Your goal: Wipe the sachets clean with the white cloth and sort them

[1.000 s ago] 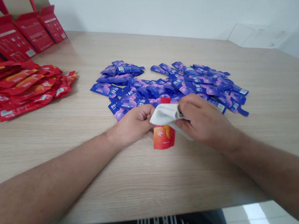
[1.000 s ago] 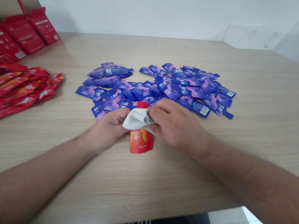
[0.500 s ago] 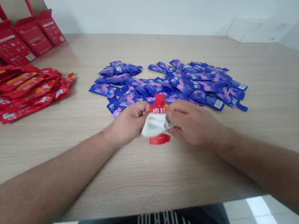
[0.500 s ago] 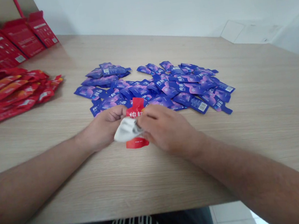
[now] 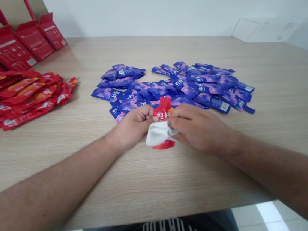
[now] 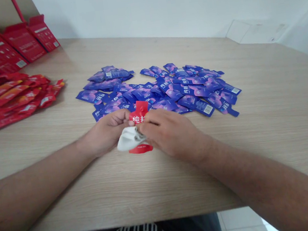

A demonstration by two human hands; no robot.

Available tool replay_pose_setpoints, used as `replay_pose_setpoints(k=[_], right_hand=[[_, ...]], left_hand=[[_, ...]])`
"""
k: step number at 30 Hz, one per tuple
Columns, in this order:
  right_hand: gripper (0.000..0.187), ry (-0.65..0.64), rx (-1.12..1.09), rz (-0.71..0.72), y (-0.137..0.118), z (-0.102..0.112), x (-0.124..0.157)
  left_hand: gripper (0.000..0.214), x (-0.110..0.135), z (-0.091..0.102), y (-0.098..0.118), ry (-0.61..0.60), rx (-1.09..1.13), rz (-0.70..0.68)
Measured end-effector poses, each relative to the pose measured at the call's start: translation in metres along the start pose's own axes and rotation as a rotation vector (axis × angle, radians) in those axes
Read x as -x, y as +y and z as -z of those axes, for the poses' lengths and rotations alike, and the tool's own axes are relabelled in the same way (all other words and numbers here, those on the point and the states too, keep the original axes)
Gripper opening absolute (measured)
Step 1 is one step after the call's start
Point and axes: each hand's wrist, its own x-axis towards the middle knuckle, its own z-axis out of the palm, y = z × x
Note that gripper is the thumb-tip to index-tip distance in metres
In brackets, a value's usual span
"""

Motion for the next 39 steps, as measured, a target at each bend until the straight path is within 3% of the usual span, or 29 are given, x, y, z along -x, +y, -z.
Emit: replay_pose_setpoints(k=[4, 9, 15, 20, 25, 30, 35, 39], right_hand=[[0.017, 0.086, -0.005, -0.172, 0.01, 0.0, 0.001], [0.011, -0.056, -0.029, 0.06, 0.003, 0.0, 0.0], [0.014, 0.089, -0.025, -0.19, 0.014, -0.001, 0.001], [0.006, -0.033, -0.055, 0.003, 0.008, -0.001, 0.002], [0.016, 0.091, -0.017, -0.205, 0.015, 0.0, 0.001], [0.006, -0.037, -0.062, -0.037, 0.008, 0.0, 0.001], [0.016, 0.064, -0.025, -0.217, 0.016, 0.001, 0.002], [0.015, -0.003, -0.065, -0.16, 0.019, 0.002, 0.001]], left_hand=[[0.031, 0.0, -0.001, 0.001, 0.017, -0.029, 0.02], [0.024, 0.001, -0.001, 0.0, 0.012, 0.015, -0.02], [0.03, 0.0, 0.0, 0.0, 0.033, -0.015, 0.014], [0.028, -0.001, 0.0, -0.001, 0.005, 0.005, -0.021], [0.028, 0.0, 0.0, 0.0, 0.02, -0.026, 0.001], [0.026, 0.0, -0.001, 0.001, 0.028, -0.027, -0.011], [0.03, 0.001, -0.002, 0.001, 0.053, 0.003, 0.024], [0.028, 0.001, -0.002, 0.001, 0.044, -0.034, 0.0]])
